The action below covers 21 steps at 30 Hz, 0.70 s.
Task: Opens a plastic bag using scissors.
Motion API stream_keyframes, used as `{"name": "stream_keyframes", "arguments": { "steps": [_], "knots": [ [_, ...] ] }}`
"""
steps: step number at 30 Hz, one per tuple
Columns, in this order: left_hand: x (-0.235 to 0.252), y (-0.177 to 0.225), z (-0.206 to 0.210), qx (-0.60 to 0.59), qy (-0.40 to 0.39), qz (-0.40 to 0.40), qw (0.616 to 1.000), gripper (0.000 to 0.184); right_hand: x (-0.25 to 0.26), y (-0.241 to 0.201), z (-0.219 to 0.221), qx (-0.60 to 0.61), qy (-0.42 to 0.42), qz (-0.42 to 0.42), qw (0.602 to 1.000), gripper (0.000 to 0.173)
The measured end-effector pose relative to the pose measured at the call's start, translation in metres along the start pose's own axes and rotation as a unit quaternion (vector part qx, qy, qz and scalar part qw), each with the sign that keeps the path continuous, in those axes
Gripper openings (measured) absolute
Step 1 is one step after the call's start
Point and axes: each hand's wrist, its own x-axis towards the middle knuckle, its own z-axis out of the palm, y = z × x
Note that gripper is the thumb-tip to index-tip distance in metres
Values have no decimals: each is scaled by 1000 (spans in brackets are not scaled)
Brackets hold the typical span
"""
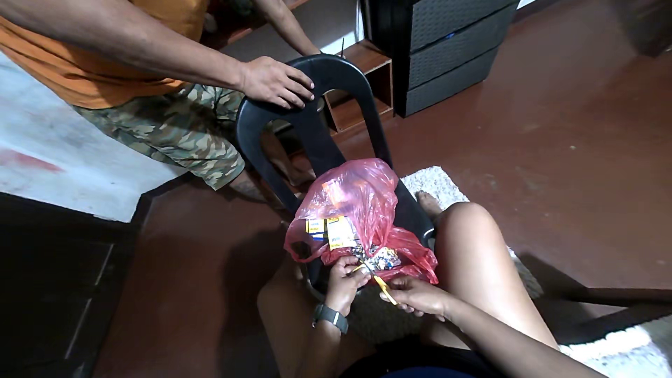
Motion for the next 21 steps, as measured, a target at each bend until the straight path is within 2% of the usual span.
{"name": "stream_keyframes", "arguments": {
  "steps": [4,11,21],
  "knots": [
    [1,0,-2,-3,4,0,1000,42,-1,-1,-1,-8,-4,-5,1000,26],
    [1,-1,3,-8,30,-1,1000,40,-3,-4,-1,29,27,9,999,35],
    [5,-2,-4,-23,67,5,997,45,-3,-2,2,-103,2,-2,995,47]
  ]
}}
